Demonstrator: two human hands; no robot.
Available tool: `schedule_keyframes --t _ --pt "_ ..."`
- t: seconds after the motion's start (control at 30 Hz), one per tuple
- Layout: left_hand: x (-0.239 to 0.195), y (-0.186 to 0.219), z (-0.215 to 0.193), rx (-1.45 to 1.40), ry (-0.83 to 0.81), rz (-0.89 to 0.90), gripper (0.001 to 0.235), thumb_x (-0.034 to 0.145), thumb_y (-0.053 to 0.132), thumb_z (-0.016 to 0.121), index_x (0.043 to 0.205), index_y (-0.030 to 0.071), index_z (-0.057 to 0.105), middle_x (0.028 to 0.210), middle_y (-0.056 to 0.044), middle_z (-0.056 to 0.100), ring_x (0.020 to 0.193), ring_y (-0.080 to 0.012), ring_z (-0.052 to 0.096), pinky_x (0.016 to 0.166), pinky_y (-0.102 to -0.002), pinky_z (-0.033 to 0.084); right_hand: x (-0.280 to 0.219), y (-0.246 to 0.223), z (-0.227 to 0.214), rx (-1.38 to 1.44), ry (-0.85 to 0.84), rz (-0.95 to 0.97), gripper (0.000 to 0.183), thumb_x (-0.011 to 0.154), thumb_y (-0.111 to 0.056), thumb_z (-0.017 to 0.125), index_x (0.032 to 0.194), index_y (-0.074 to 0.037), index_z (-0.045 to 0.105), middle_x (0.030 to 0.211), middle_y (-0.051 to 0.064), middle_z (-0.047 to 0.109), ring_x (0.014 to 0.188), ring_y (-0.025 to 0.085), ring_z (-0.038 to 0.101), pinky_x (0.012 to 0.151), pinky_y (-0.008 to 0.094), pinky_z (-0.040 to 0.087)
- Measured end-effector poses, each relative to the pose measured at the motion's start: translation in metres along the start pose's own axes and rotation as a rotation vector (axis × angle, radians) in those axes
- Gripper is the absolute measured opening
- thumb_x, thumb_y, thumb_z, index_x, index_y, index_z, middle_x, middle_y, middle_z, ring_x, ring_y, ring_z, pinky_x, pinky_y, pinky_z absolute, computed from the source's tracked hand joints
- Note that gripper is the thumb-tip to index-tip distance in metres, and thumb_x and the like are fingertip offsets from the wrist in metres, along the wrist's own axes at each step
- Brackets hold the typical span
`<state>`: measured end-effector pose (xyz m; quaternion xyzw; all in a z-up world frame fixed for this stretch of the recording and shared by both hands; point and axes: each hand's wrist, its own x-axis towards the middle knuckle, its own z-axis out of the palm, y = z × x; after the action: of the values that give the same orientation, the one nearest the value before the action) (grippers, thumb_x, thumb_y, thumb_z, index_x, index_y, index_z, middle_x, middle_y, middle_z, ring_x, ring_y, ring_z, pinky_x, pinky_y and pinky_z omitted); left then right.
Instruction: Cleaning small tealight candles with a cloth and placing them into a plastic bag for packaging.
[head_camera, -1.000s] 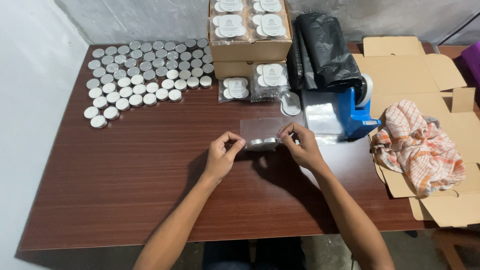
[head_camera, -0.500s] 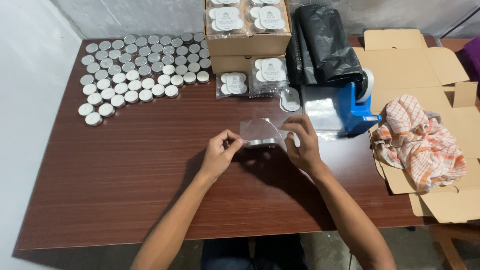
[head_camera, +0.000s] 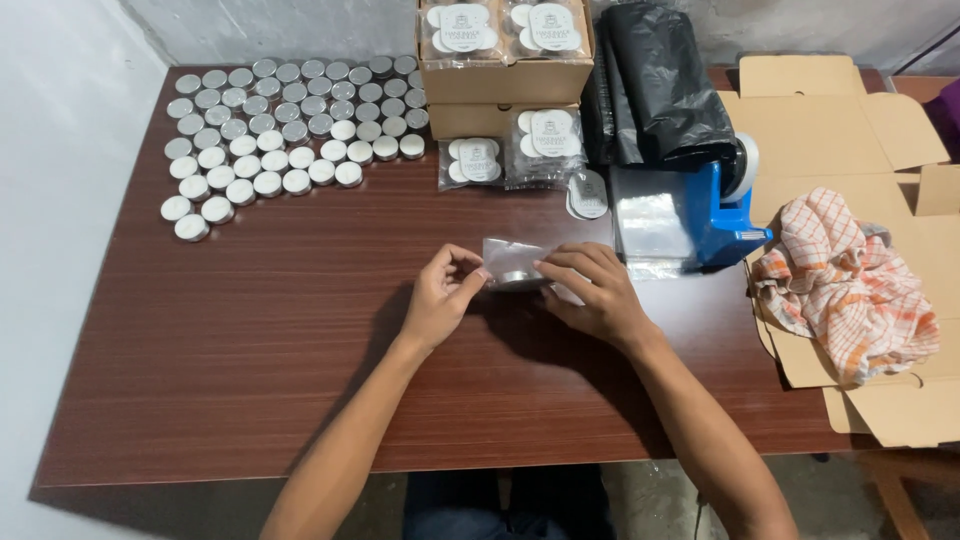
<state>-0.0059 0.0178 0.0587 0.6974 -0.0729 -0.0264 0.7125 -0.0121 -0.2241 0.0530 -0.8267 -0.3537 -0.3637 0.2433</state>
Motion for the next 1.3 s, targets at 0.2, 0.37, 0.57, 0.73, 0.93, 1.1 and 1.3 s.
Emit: schedule_keyframes --t 0.2,0.37,0.57,0.73,0.93,1.1,1.3 --pt "-0.004 0.011 -0.004 0.581 -0.048 0.597 0.054 0.080 0.023 0.081 0.131 0.015 0.065 0.132 -0.011 0.058 0.120 -0.0368 0.058 0.099 -0.050 0.049 0.001 0.000 0.003 0.133 -0.061 0.106 0.036 0.073 0.001 0.082 0.107 -0.006 0.074 0.101 0.009 0.073 0.097 0.029 0.071 0.085 0.041 0.057" --pt "0.003 -0.017 -0.005 0.628 -0.099 0.597 0.039 0.085 0.023 0.078 0.122 0.017 0.071 0.110 -0.003 0.072 0.116 -0.0260 0.063 0.102 -0.041 0.046 -0.002 0.003 0.006 0.232 -0.083 0.173 0.037 0.073 0.004 0.082 0.108 -0.006 0.075 0.097 0.009 0.074 0.093 0.029 0.071 0.082 0.041 0.057" --pt "0.005 -0.014 -0.006 0.448 -0.115 0.382 0.020 0.088 0.013 0.076 0.107 0.015 0.075 0.097 -0.004 0.076 0.099 -0.0252 0.070 0.088 -0.038 0.055 -0.002 0.009 0.000 0.421 -0.169 0.462 0.037 0.082 -0.006 0.081 0.119 -0.005 0.071 0.098 0.013 0.077 0.094 0.034 0.074 0.085 0.045 0.057" --pt "0.009 -0.024 -0.002 0.370 -0.083 0.290 0.017 0.091 0.017 0.076 0.107 0.014 0.074 0.097 -0.005 0.076 0.098 -0.0243 0.072 0.086 -0.038 0.057 -0.008 0.012 0.005 0.508 -0.238 0.587 0.029 0.087 -0.010 0.079 0.114 -0.004 0.069 0.095 0.017 0.077 0.094 0.036 0.074 0.086 0.049 0.056" --pt "0.005 -0.031 0.012 0.064 -0.028 0.028 0.024 0.094 0.019 0.073 0.116 0.013 0.071 0.101 -0.005 0.076 0.093 -0.0124 0.069 0.084 -0.031 0.059 0.003 -0.010 0.000 0.836 -0.174 0.838 0.015 0.092 -0.007 0.074 0.105 -0.004 0.067 0.088 0.010 0.077 0.084 0.018 0.072 0.084 0.041 0.058" --pt "-0.001 -0.019 0.013 -0.037 -0.069 -0.077 0.047 0.079 0.021 0.087 0.122 0.011 0.070 0.103 -0.006 0.074 0.091 -0.0117 0.067 0.082 -0.027 0.059 0.022 -0.031 -0.010 0.941 -0.164 0.959 0.012 0.091 -0.005 0.074 0.101 -0.003 0.067 0.083 0.007 0.073 0.078 0.015 0.069 0.076 0.035 0.058" --pt "0.007 -0.036 0.009 0.129 -0.063 -0.016 0.039 0.078 0.027 0.089 0.108 0.007 0.076 0.108 -0.010 0.075 0.105 -0.0220 0.070 0.093 -0.039 0.054 0.017 -0.026 -0.005 0.946 -0.161 0.962 0.014 0.091 -0.005 0.075 0.103 -0.002 0.068 0.083 0.009 0.073 0.079 0.016 0.070 0.077 0.035 0.057"
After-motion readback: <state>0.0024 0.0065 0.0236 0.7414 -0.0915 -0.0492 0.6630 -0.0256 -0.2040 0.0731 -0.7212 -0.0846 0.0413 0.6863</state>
